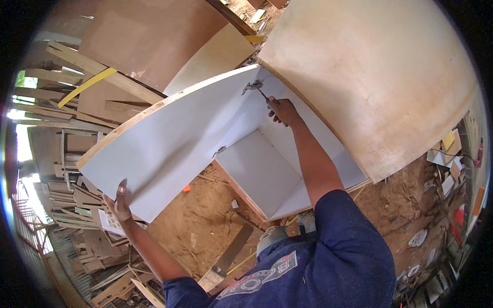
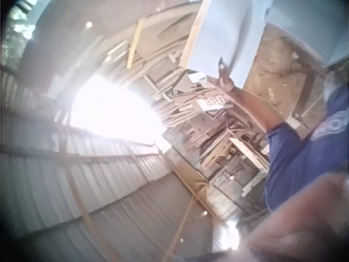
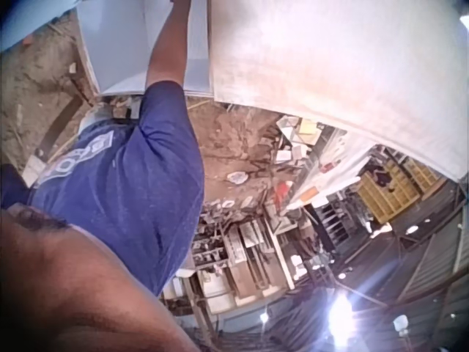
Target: The person assembles a wooden cabinet by installing a hinge on the inside of the door using a power drill and then tightening the hinge screws with a screwdriver.
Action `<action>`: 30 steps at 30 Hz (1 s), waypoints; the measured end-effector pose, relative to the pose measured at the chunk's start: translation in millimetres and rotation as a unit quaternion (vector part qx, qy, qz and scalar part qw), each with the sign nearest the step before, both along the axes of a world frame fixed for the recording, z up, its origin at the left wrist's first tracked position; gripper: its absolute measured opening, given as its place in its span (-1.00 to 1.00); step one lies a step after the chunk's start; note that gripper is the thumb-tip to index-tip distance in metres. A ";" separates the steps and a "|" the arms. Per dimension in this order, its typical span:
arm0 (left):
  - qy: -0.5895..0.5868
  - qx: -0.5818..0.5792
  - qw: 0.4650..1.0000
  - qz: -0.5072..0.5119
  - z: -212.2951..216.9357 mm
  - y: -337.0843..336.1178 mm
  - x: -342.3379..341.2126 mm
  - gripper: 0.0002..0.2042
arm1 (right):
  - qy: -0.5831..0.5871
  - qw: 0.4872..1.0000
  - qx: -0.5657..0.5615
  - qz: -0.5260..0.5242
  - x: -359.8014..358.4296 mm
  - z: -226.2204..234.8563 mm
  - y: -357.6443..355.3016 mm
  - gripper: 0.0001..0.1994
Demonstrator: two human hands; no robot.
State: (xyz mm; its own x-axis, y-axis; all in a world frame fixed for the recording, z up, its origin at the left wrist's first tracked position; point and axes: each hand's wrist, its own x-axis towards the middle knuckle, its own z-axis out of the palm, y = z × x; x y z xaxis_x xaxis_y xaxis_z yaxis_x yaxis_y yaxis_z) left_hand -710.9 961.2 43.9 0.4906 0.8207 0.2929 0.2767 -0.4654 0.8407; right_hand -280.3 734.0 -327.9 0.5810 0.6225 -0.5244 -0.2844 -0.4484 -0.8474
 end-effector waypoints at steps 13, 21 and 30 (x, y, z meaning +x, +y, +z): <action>0.078 0.027 0.994 -0.075 11.9 -69.7 -2.5 -0.63 | 0.136 0.986 0.082 -0.042 -141.8 64.0 -138.5 -0.61; 0.046 -0.012 0.979 -0.196 -27.1 -186.5 -22.0 -0.60 | 0.062 0.995 0.014 -0.083 -259.6 116.9 -276.5 -0.62; 0.181 -0.013 0.933 -0.311 -143.6 -382.7 21.7 -0.29 | -0.003 0.966 -0.069 -0.248 -381.7 140.7 -433.7 -0.71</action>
